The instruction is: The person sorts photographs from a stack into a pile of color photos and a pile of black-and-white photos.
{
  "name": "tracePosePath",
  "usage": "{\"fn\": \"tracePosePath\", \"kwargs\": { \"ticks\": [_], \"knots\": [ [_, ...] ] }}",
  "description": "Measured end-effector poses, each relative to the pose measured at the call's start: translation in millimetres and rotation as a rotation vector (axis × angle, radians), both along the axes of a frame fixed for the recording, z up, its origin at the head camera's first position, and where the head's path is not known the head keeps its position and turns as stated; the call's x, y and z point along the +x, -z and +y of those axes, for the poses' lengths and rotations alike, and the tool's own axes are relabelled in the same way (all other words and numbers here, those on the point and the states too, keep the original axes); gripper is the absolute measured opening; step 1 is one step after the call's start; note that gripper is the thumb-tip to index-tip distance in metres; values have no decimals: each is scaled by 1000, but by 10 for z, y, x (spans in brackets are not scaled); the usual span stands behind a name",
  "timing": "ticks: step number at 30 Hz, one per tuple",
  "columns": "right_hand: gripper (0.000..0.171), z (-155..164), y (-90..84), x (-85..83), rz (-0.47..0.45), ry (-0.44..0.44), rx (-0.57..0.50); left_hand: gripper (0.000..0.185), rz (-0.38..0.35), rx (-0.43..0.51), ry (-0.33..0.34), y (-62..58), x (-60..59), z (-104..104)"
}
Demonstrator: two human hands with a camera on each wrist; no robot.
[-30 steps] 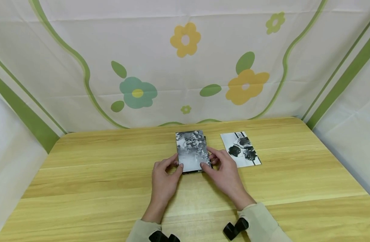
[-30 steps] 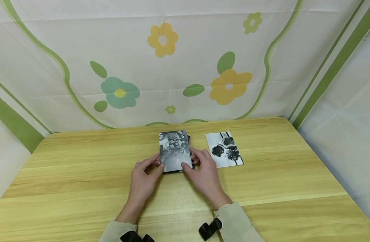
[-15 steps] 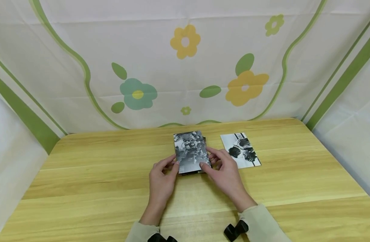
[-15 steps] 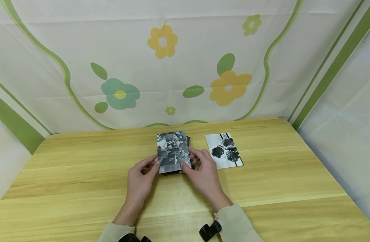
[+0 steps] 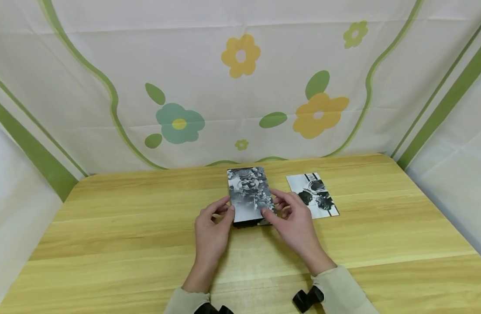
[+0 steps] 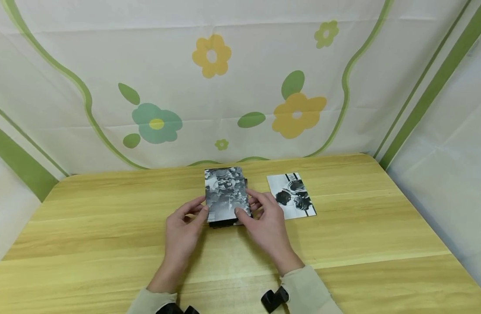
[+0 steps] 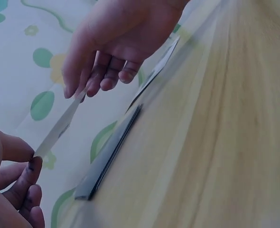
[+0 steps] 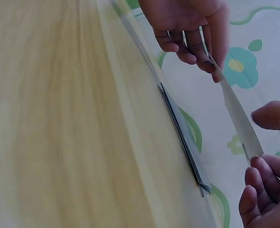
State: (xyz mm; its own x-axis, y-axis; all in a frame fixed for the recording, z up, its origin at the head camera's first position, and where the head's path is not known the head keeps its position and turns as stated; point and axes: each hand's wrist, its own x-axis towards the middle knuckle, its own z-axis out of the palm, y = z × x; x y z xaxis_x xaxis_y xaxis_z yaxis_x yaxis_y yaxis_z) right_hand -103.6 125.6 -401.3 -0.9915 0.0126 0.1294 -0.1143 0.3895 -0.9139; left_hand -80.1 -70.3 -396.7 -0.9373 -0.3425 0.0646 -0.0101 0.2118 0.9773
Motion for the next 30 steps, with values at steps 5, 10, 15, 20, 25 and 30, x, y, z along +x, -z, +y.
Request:
{"fn": "tracePosePath", "kwargs": {
  "ticks": [5,10,15,20,25,30],
  "knots": [
    [40,143,-19,-54,-17,101,-49,25,2,6,51,-27,-85,196],
    [32,407,-88,-120,-70,236,-69,26,13,25,115,-53,-169,528],
    [30,731,-132,-165,-117,343,-78,26,-15,-4,137,-48,-217,880],
    [32,1034,-143,-200,-147,387,-108,27,-24,27,179,-69,-255,1142],
    [31,1221,-121,-221,-170,406,-129,25,-18,54,218,-101,-292,1287],
    [32,1303,-109,-222,-176,409,-117,25,-20,72,234,-104,-308,1370]
  ]
}}
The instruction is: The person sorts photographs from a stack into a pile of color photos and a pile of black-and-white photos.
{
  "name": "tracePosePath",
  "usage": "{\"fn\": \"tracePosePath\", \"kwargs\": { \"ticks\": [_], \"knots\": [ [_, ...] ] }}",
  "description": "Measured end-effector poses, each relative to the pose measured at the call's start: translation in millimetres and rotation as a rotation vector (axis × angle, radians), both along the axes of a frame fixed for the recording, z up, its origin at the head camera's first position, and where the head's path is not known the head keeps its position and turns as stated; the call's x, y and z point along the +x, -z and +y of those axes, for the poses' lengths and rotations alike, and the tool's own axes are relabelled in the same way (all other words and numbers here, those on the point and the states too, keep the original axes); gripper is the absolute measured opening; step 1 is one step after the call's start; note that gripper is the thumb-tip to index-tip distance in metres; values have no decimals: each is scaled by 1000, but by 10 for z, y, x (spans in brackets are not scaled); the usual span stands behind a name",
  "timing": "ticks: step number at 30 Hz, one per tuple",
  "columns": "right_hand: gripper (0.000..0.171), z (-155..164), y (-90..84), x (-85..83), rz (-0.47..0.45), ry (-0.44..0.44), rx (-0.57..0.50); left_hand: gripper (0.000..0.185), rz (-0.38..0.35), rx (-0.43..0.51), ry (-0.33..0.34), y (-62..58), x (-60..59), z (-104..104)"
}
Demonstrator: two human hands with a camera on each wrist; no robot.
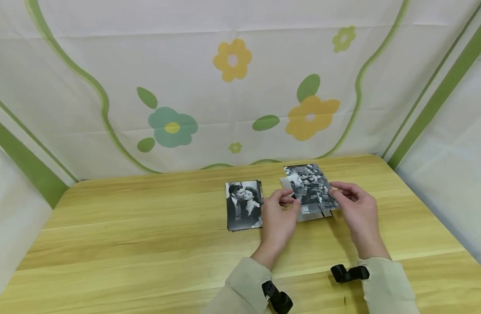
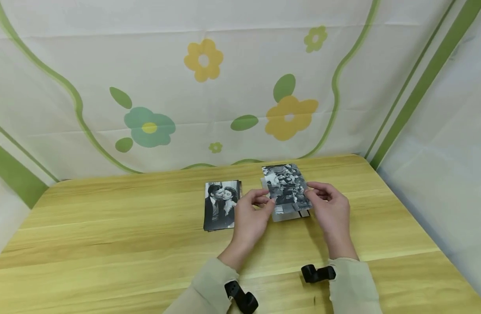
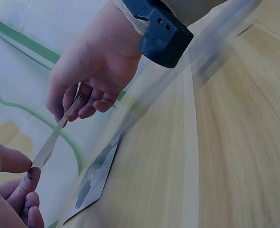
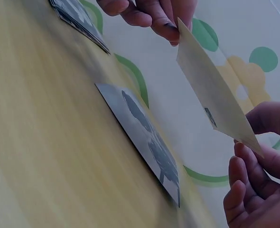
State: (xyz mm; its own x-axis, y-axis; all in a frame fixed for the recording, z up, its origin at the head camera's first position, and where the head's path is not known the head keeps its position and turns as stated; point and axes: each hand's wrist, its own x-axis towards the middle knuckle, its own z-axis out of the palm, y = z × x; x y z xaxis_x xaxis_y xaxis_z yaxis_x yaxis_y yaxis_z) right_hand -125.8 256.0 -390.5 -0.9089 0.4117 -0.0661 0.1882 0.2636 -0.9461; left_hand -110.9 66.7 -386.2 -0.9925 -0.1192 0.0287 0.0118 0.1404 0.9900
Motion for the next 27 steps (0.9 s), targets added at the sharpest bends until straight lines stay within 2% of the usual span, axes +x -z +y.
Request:
{"fn": "tracePosePath", "kwargs": {
  "ticks": [6,9,15,19,21,27],
  "knots": [
    [39,-2,-7,-2,-34,-33,64,25,-2,-24,-5,54,-20,42],
    [41,-12,7,-13,-65,-60,111,28,-34,-38,3,87,-29,44],
    [42,12,149,-31,-113,-74,201,38,-107,-87,69,141,-63,60],
    [40,5,246,-51,-100,-63,275,43,-144,-134,114,160,-96,62],
    [39,-11,271,-57,-81,-60,310,45,-139,-170,130,165,-106,54],
    [36,-55,294,-56,-55,-74,367,47,-137,-236,132,173,-112,51]
  ]
}}
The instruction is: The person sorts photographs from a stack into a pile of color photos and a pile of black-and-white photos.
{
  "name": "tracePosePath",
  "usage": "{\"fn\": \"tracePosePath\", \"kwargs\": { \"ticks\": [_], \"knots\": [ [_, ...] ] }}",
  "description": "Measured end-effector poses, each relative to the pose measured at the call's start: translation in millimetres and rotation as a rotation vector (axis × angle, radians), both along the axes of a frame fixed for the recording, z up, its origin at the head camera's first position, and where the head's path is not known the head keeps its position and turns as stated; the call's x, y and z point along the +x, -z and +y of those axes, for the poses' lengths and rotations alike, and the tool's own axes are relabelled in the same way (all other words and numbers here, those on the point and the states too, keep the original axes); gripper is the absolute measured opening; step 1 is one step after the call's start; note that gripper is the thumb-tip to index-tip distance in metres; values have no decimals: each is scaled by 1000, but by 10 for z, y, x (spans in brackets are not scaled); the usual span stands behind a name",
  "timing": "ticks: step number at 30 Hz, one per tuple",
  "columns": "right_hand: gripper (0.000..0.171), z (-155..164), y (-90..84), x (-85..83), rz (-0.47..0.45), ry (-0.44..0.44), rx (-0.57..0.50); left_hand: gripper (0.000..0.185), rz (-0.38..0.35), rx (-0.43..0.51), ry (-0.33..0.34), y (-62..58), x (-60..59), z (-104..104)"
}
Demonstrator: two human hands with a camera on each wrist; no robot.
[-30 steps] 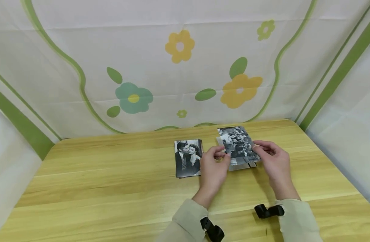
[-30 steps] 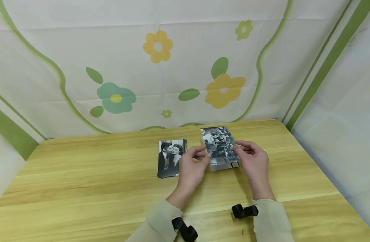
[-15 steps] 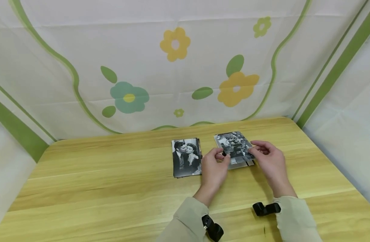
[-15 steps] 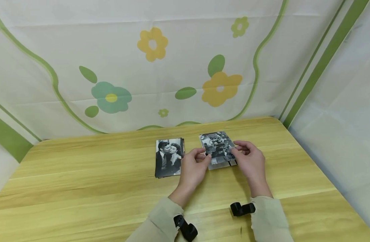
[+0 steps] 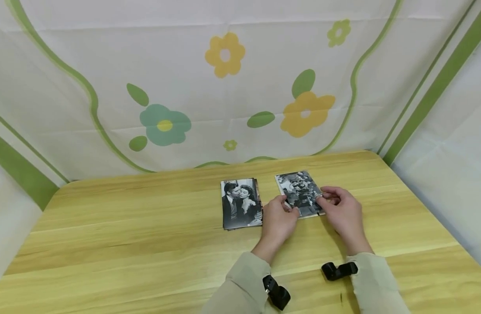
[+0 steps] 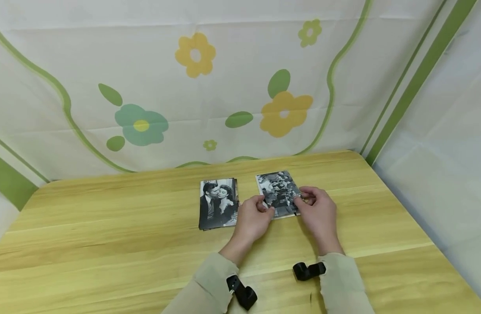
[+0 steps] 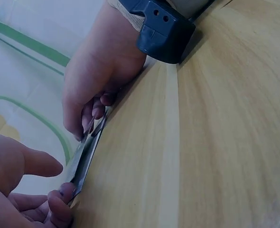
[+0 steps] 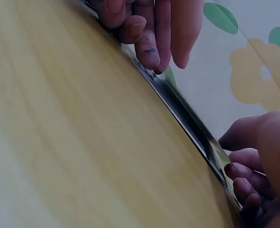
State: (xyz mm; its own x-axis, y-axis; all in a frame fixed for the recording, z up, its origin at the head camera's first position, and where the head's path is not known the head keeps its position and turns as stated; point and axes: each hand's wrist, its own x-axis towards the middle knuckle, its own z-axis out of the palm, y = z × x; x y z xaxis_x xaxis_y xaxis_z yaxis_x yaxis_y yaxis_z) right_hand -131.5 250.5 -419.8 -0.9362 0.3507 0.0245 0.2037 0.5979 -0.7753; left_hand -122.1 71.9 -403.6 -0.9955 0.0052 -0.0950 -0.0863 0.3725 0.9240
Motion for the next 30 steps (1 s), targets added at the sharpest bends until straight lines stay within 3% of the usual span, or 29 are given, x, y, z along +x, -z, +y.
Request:
{"fn": "tracePosePath", "kwargs": {
  "ticks": [14,30],
  "knots": [
    [32,-6,36,5,6,-32,48,44,36,0,-69,29,18,18],
    [31,-18,18,14,4,-38,76,42,43,26,-61,51,39,-12]
  ]
}}
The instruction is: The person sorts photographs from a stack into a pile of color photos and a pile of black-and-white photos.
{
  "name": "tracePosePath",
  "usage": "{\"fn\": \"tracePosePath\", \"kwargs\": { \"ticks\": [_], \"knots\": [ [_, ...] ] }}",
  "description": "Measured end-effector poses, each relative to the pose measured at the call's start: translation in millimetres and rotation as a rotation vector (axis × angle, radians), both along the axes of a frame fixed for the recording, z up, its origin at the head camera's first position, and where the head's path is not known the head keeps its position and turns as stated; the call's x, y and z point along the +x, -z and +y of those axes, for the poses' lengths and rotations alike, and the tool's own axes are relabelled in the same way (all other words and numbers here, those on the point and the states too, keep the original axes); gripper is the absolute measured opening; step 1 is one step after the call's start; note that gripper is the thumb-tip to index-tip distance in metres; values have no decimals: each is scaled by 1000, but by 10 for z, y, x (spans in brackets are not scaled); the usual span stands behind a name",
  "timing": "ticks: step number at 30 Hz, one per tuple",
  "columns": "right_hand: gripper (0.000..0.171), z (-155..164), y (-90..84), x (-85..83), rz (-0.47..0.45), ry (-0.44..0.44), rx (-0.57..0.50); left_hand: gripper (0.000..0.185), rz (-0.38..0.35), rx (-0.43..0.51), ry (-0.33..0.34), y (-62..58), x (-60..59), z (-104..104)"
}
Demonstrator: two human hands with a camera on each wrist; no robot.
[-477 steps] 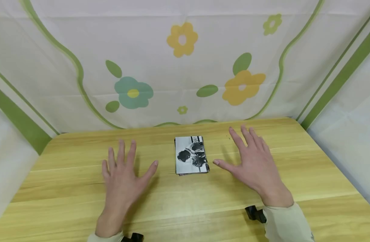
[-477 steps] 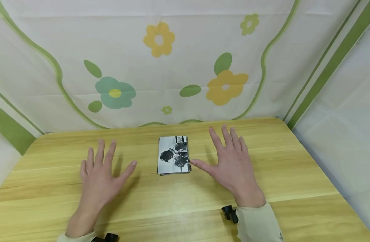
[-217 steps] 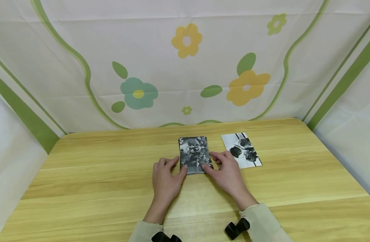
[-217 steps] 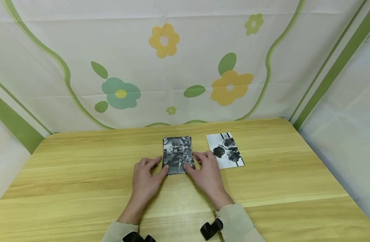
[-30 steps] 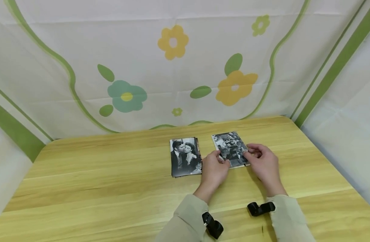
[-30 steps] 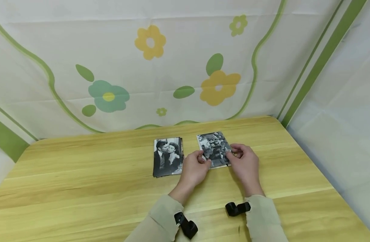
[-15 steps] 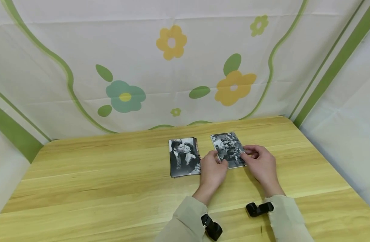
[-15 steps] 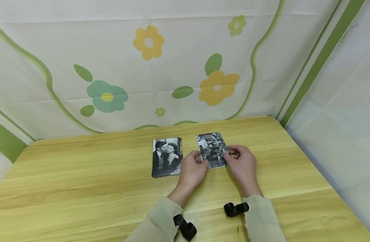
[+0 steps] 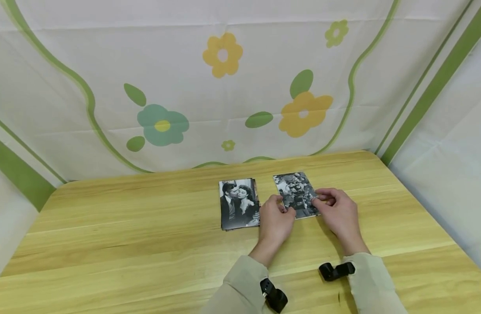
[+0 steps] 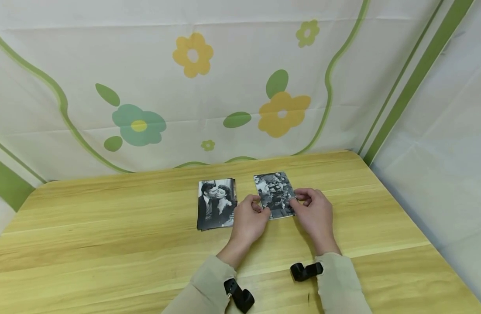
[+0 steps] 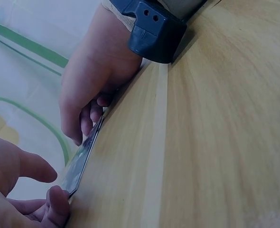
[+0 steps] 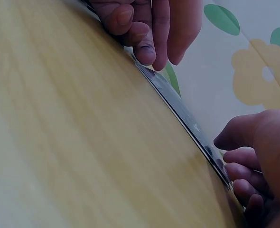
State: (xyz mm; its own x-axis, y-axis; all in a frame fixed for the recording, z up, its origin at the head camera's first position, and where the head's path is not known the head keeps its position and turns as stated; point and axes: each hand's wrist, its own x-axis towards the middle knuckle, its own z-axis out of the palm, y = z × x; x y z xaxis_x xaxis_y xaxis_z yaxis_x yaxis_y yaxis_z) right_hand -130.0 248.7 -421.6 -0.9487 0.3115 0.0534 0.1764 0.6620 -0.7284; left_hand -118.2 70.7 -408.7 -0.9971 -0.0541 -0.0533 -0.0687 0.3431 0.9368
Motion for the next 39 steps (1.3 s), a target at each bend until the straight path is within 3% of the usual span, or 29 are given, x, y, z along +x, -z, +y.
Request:
{"fn": "tracePosePath", "kwargs": {
  "ticks": [10,17,24,31,39],
  "knots": [
    [30,-8,8,5,-10,10,-23,27,-7,70,-31,18,20,6],
    [28,-19,15,-5,-13,19,-38,14,37,96,-81,36,33,-5],
    [28,-25,-5,-4,-18,39,-76,8,52,146,-75,66,55,-36],
    [29,-49,-133,17,-2,80,-125,11,21,208,-71,18,113,-119],
    [33,-283,-409,73,-21,79,-246,20,34,243,-104,-103,166,-444]
  ]
}}
